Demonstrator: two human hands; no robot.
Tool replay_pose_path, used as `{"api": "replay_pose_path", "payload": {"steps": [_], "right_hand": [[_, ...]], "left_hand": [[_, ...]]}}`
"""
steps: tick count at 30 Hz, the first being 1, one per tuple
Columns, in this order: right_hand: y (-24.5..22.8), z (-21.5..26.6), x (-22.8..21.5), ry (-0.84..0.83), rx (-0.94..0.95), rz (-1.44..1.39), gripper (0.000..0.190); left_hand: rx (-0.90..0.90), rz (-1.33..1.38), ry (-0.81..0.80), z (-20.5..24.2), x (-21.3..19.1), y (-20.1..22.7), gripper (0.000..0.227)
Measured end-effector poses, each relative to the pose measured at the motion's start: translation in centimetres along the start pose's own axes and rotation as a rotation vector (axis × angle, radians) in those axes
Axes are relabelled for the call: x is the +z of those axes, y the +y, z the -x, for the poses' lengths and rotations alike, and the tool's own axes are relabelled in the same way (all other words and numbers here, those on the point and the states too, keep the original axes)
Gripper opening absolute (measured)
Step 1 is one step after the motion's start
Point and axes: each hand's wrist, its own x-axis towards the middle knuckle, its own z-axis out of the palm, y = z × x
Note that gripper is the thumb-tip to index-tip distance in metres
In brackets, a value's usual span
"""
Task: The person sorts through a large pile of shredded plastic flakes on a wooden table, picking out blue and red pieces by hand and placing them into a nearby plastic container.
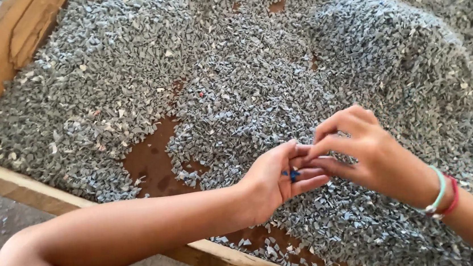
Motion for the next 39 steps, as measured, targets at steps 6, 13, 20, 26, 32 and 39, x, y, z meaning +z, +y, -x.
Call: {"api": "replay_pose_path", "payload": {"steps": [6,13,20,26,32,39], "right_hand": [[0.2,3.1,-1.7,0.118,0.022,0.105,0.025],[3.5,19.4,-6.0,0.124,0.225,0.375,0.025],[7.6,30.1,-9.5,-0.098,-0.242,0.718,0.03],[4.2,28.1,-9.8,0.184,-0.479,0.622,0.021],[3.2,27.4,-10.8,0.342,-0.509,0.6,0.022],[1.6,26.7,-11.8,0.387,-0.451,0.563,0.02]], "left_hand": [[-0.007,-0.039,-0.018,-0.3,-0.6,0.5,0.039],[0.085,-1.358,-0.252,-4.6,-1.8,2.0,0.053],[1.363,-2.299,-1.126,-26.6,8.8,-8.5,0.019],[1.932,-1.968,-1.153,-44.4,35.7,-19.8,0.015],[0.955,-1.736,-0.8,-53.3,47.6,-26.6,0.036],[0.842,-1.805,-0.833,-44.4,43.2,-17.6,0.027]]}}
